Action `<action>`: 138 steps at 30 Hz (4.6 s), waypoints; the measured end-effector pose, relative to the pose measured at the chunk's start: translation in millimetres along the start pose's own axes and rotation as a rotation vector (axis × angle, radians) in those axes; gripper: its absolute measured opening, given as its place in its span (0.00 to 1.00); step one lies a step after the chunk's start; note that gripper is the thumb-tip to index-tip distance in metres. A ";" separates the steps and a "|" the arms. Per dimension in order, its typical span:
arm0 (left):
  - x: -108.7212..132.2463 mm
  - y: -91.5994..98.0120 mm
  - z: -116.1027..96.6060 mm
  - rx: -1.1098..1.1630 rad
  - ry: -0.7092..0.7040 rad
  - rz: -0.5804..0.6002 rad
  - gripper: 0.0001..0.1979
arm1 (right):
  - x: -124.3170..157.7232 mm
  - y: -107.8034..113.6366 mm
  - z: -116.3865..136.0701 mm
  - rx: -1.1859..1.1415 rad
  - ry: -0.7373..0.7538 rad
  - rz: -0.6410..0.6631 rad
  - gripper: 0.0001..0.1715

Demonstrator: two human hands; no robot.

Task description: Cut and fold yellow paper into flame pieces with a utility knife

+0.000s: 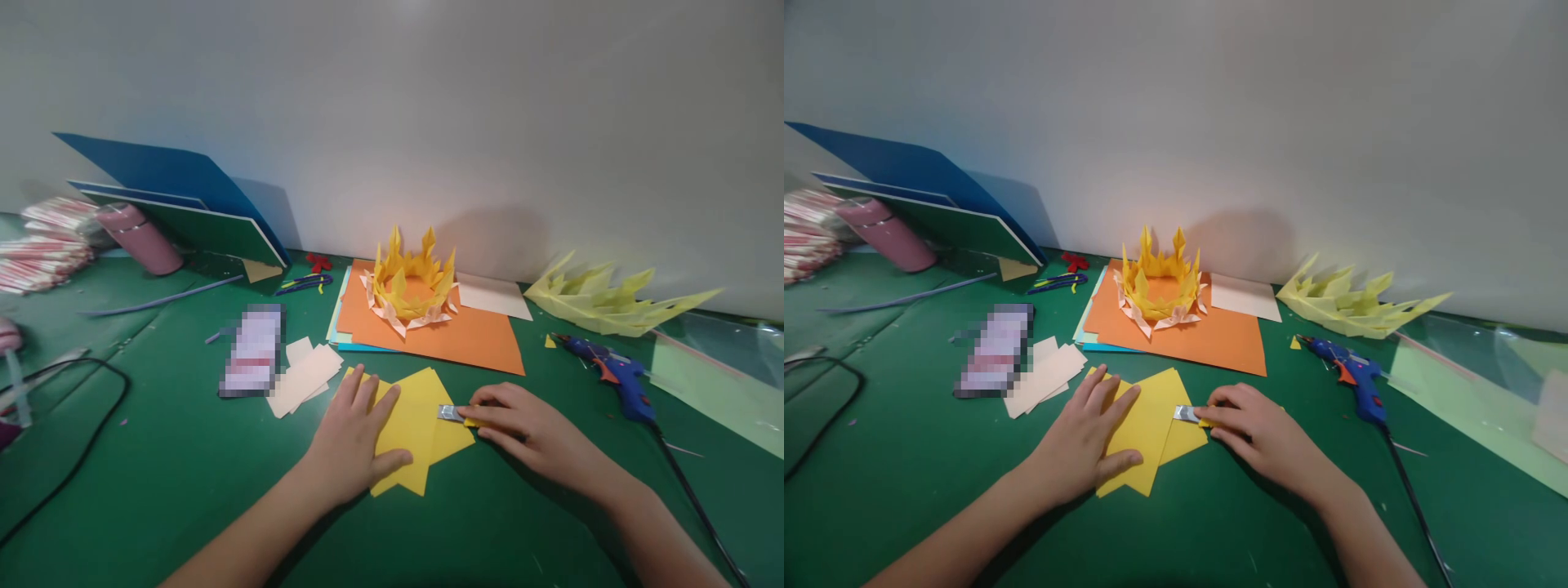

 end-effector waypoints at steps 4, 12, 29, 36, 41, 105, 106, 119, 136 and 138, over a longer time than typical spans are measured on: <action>0.9 -4.1 1.2 -0.008 0.006 0.001 0.40 | 1.0 0.1 2.2 0.015 0.058 -0.027 0.19; 0.3 -6.9 1.7 -0.012 0.021 0.039 0.41 | 2.7 7.1 4.3 0.052 0.110 -0.080 0.19; 1.2 -8.2 1.9 -0.015 0.027 0.031 0.40 | -10.5 6.1 1.1 0.080 0.154 -0.047 0.19; 0.7 -9.1 2.0 -0.001 0.037 0.020 0.47 | -19.4 3.4 0.8 0.073 0.157 -0.047 0.19; 1.5 -12.8 2.6 -0.013 0.046 -0.009 0.48 | -27.8 1.5 4.2 0.098 0.194 -0.031 0.19; 5.4 3.9 -2.0 -0.145 0.019 -0.244 0.18 | -86.8 -25.0 40.8 0.395 0.415 -0.239 0.18; 6.2 4.2 -0.8 -0.138 0.036 -0.253 0.17 | -84.8 -21.8 40.7 0.395 0.419 -0.250 0.18; 1.6 18.4 6.1 0.030 0.046 -0.303 0.21 | -23.9 29.2 -36.1 0.469 0.006 -0.392 0.16; 4.7 32.1 6.7 0.100 -0.024 -0.439 0.12 | -51.0 -11.4 25.4 0.078 0.070 -0.270 0.23; 5.1 30.2 6.0 0.128 -0.003 -0.425 0.10 | -50.7 -11.7 24.6 0.027 0.015 -0.289 0.23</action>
Point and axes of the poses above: each hand's wrist, its own x-axis away from the middle knuckle, its own y-axis out of the back of the hand, z = x × y, the point moved 8 cm from there along -x, towards the middle knuckle, and after that the axes turned 4 degrees about -x, right-handed, at the moved point
